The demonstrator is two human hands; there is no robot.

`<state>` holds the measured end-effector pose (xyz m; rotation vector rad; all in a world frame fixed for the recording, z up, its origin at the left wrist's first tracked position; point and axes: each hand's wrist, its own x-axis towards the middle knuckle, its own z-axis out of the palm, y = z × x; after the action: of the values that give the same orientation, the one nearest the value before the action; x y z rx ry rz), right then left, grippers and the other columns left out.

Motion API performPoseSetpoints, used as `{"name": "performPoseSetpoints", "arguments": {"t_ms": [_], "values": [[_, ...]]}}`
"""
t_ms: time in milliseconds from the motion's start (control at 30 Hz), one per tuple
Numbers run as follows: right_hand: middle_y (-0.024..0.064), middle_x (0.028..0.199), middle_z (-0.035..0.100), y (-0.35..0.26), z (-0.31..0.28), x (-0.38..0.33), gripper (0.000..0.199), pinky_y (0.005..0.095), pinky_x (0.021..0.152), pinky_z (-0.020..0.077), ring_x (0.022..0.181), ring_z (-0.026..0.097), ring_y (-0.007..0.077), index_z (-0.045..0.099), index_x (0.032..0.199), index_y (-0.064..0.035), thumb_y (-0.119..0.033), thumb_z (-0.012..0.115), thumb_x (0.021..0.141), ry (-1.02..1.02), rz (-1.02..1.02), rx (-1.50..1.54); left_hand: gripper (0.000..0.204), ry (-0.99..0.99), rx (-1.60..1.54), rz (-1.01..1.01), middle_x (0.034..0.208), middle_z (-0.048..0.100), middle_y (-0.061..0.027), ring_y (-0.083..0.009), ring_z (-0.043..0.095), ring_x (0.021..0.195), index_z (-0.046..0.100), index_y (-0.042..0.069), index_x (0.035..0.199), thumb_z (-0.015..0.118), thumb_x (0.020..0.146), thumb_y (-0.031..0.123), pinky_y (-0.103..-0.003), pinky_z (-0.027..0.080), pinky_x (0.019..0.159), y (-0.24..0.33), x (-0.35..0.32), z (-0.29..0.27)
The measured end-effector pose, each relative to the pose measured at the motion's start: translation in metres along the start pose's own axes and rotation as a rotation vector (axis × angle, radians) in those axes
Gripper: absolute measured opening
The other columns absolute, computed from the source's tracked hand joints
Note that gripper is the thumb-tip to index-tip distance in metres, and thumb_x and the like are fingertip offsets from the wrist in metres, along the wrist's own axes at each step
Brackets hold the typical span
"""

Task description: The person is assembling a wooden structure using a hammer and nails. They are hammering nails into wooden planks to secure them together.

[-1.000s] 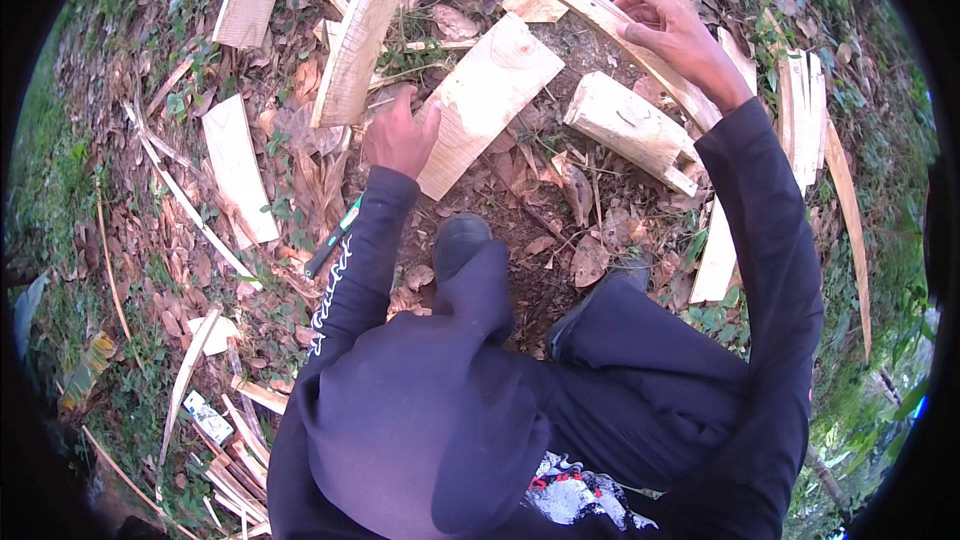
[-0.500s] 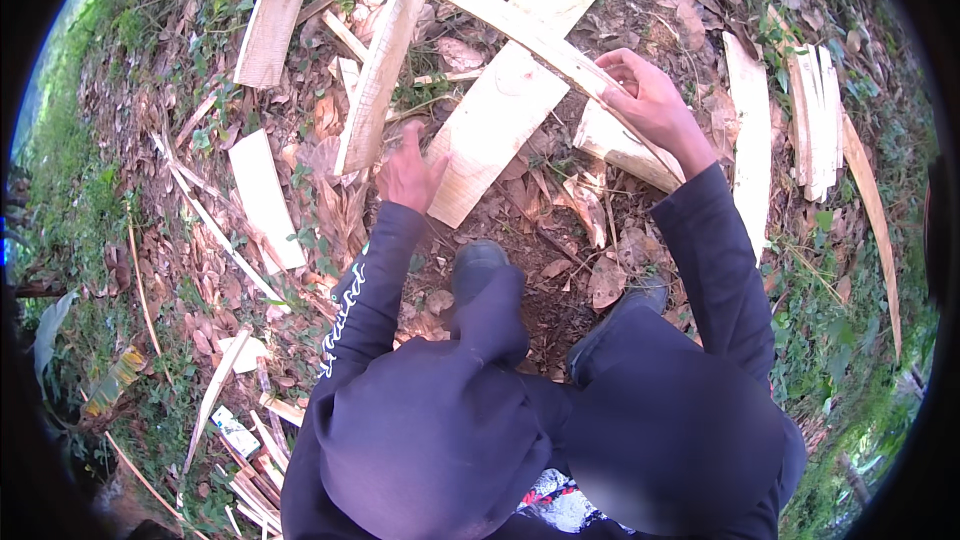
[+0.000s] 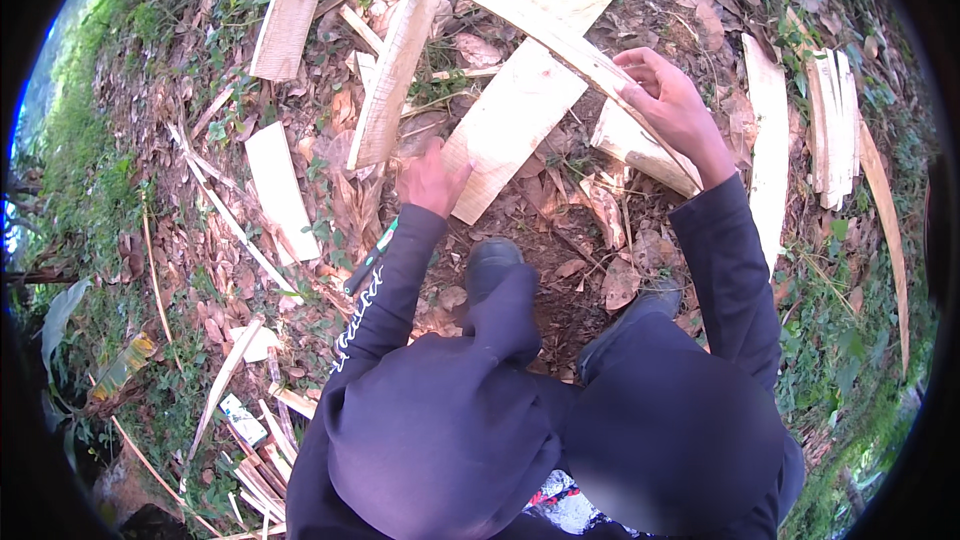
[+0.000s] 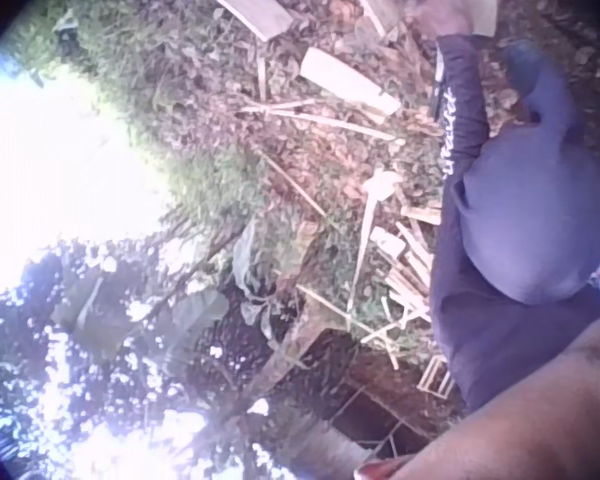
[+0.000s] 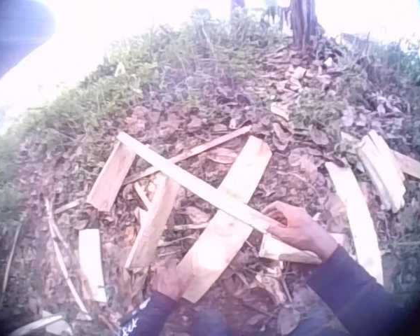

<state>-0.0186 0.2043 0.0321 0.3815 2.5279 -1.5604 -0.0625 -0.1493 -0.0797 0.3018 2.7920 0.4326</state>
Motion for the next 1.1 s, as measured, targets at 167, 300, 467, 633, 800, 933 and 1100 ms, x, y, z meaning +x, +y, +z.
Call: {"name": "performPoseSetpoints", "arguments": {"t_ms": [167, 300, 467, 633, 800, 933, 1100], "values": [[0.018, 0.117, 0.071, 0.009, 0.008, 0.001, 0.035, 0.0375, 0.095, 0.053, 0.108, 0.068, 0.0246, 0.06, 0.126, -0.0031, -0.015, 0.067, 0.094, 0.052, -0.038, 0.054, 0.061, 0.001, 0.053, 0.023, 0.089, 0.071, -0.0244, -0.046, 0.069, 0.086, 0.062, 0.005, 0.114, 0.081, 0.079, 0.051, -0.054, 0.054, 0.077, -0.008, -0.002, 0.012], [0.0175, 0.115, 0.072, 0.007, 0.008, -0.004, 0.036, 0.0368, 0.096, 0.0526, 0.107, 0.069, 0.0236, 0.06, 0.126, -0.0023, -0.012, 0.068, 0.092, 0.077, -0.042, 0.061, 0.056, -0.017, -0.038, 0.117, 0.083, 0.07, -0.0229, -0.044, 0.069, 0.081, 0.062, 0.002, 0.1, 0.083, 0.078, 0.05, -0.053, 0.053, 0.071, 0.01, -0.009, -0.017], [0.0155, 0.111, 0.071, 0.009, 0.011, -0.003, 0.038, 0.0374, 0.094, 0.0527, 0.104, 0.069, 0.0248, 0.061, 0.124, -0.0033, -0.014, 0.071, 0.088, 0.088, -0.043, 0.014, 0.028, 0.039, -0.017, 0.336, 0.074, 0.066, -0.0122, -0.0336, 0.067, 0.068, 0.059, 0.009, 0.086, 0.079, 0.081, 0.028, -0.044, 0.051, 0.059, 0.043, -0.047, -0.034], [0.0131, 0.109, 0.067, 0.007, 0.017, -0.007, 0.04, 0.039, 0.091, 0.0526, 0.101, 0.067, 0.0273, 0.064, 0.123, -0.0043, -0.02, 0.072, 0.087, 0.168, -0.001, -0.188, 0.027, 0.147, -0.228, 0.448, 0.068, 0.059, -0.0127, -0.0349, 0.062, 0.062, 0.055, 0.008, 0.082, 0.078, 0.084, 0.021, -0.042, 0.049, 0.056, 0.052, -0.064, -0.008], [0.0158, 0.111, 0.067, 0.016, 0.025, -0.001, 0.042, 0.0407, 0.095, 0.0509, 0.105, 0.066, 0.0309, 0.065, 0.128, -0.0052, -0.019, 0.07, 0.089, 0.194, -0.011, -0.189, 0.033, 0.163, -0.278, 0.434, 0.066, 0.055, -0.0147, -0.0353, 0.06, 0.06, 0.053, 0.005, 0.076, 0.079, 0.085, 0.024, -0.042, 0.047, 0.055, 0.048, -0.064, 0.0], [0.0179, 0.115, 0.068, 0.024, 0.032, 0.004, 0.039, 0.0417, 0.098, 0.0494, 0.11, 0.065, 0.0349, 0.066, 0.128, -0.0036, -0.019, 0.066, 0.092, 0.218, -0.09, -0.208, 0.028, 0.145, -0.241, 0.457, 0.071, 0.06, -0.0121, -0.0351, 0.063, 0.063, 0.053, 0.008, 0.079, 0.076, 0.087, 0.023, -0.042, 0.048, 0.054, 0.044, -0.063, -0.002], [0.0188, 0.116, 0.068, 0.029, 0.032, 0.009, 0.038, 0.0424, 0.098, 0.0497, 0.111, 0.065, 0.0354, 0.068, 0.126, -0.002, -0.021, 0.066, 0.093, 0.216, -0.066, -0.222, 0.037, 0.144, -0.292, 0.442, 0.064, 0.052, -0.015, -0.0356, 0.057, 0.058, 0.05, 0.004, 0.073, 0.077, 0.088, 0.023, -0.042, 0.044, 0.054, 0.045, -0.066, -0.005]]}}
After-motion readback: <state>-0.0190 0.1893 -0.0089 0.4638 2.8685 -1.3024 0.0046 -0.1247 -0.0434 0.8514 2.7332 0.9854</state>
